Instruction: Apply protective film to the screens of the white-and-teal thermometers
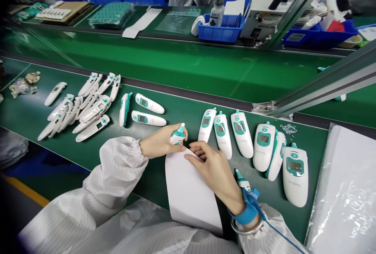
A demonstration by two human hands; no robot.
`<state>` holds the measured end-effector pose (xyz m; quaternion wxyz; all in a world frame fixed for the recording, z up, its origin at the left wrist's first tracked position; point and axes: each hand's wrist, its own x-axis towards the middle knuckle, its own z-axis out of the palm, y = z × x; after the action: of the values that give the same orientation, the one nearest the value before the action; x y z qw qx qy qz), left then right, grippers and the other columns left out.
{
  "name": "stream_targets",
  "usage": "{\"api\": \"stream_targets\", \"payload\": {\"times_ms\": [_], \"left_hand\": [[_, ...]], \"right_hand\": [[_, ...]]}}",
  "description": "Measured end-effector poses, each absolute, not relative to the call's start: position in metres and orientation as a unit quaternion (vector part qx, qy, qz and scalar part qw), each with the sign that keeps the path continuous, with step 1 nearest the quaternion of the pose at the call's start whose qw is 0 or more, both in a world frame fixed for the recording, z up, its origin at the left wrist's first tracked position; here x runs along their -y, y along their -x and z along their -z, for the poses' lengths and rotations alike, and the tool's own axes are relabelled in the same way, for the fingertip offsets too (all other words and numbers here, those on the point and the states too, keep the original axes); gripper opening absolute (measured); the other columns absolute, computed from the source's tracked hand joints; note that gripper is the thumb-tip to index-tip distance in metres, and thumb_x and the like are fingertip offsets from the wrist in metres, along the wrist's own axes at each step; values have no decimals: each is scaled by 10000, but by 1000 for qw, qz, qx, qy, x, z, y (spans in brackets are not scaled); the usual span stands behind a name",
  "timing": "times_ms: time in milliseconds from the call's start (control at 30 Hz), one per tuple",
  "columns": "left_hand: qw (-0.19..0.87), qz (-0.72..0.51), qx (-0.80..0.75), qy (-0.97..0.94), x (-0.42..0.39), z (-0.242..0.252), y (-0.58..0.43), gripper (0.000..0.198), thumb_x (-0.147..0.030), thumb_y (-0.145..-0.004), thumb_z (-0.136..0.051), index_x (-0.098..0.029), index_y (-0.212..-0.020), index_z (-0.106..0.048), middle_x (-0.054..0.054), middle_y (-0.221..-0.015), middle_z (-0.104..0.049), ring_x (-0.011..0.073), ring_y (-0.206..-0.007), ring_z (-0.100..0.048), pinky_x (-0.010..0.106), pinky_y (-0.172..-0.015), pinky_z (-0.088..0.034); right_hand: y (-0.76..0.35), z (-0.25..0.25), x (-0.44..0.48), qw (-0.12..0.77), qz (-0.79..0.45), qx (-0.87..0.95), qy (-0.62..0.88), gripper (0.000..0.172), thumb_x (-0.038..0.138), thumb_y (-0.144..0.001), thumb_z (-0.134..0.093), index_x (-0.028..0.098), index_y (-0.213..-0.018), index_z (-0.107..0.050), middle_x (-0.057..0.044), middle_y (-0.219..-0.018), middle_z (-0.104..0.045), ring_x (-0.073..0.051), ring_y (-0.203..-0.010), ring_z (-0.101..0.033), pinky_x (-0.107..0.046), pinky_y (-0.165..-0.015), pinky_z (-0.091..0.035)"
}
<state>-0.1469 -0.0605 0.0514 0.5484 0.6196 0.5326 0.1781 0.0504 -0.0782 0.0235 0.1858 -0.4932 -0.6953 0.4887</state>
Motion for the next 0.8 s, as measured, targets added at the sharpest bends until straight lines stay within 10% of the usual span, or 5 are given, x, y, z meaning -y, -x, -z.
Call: {"api": "stream_targets", "payload": {"times_ms": [800], "left_hand": [[653,-322,-499,-470,73,-53,134,230,-138,-692,-646,-178,-869,-506,-28,-716,-587,95,-645,-529,230,-620,-397]], "right_hand": [[-53,-38,76,274,-505,660,484,66,296,-792,-695,234,-780,-713,-2,-821,-728,-191,-771,-675,-298,-706,-540]]}}
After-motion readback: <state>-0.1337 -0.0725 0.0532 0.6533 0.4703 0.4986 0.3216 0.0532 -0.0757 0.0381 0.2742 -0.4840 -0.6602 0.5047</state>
